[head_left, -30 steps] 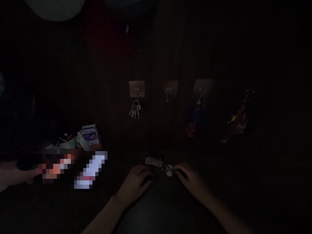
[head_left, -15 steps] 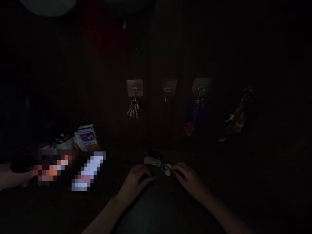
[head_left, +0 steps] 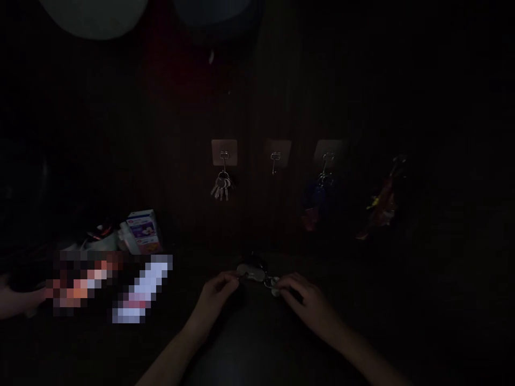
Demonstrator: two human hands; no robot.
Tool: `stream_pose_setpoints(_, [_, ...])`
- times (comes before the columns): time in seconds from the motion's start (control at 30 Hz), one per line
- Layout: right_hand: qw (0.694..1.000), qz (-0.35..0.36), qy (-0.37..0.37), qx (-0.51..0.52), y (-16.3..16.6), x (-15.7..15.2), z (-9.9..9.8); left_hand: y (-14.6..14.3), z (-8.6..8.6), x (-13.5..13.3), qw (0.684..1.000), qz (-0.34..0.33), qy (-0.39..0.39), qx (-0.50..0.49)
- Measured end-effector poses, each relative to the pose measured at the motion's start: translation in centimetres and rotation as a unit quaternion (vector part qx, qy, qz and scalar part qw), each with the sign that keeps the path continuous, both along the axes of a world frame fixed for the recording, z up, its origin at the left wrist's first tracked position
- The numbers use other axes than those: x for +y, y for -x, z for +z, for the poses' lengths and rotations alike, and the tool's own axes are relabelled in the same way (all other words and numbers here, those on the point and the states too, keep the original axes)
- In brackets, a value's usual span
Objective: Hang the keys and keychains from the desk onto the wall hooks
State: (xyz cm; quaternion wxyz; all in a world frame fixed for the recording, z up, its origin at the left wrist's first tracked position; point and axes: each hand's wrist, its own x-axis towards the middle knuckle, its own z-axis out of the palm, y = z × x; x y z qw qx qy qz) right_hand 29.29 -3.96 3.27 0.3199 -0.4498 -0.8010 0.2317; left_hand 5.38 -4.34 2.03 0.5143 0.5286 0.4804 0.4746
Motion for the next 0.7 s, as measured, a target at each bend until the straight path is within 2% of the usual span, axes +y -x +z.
stream_pose_setpoints(0.13, [0.999, 0.014, 0.030, 0.026, 1.6, -0.5, 1.8, -0.2, 0.1, -0.3, 0.993, -0.049, 0.043, -0.104])
stream_pose_setpoints(0.23, [0.995, 0.015, 0.057, 0.077, 3.4, -0.6, 2.8, -0.4, 0.1, -0.5, 0.987, -0.066, 0.050, -0.134])
stream_pose_setpoints(0.37, [0.988, 0.033, 0.045, 0.145, 5.5, -0.2, 2.6, -0.5, 0.1, -0.6, 0.984, -0.095, 0.058, -0.139])
stream_pose_setpoints(0.5, [0.986, 0.034, 0.033, 0.162, 6.5, 0.0, 2.0, -0.5, 0.3, -0.7, 0.981, -0.118, 0.054, -0.147])
stream_pose_setpoints(0.6, [0.982, 0.020, 0.056, 0.180, 6.7, -0.2, 2.2, -0.4, 0.5, -0.8, 0.976, -0.128, 0.033, -0.170])
stream_pose_setpoints(0.7, [0.972, -0.025, 0.101, 0.210, 6.6, -0.3, 2.5, -0.4, 0.5, -0.9, 0.977, -0.130, 0.019, -0.165])
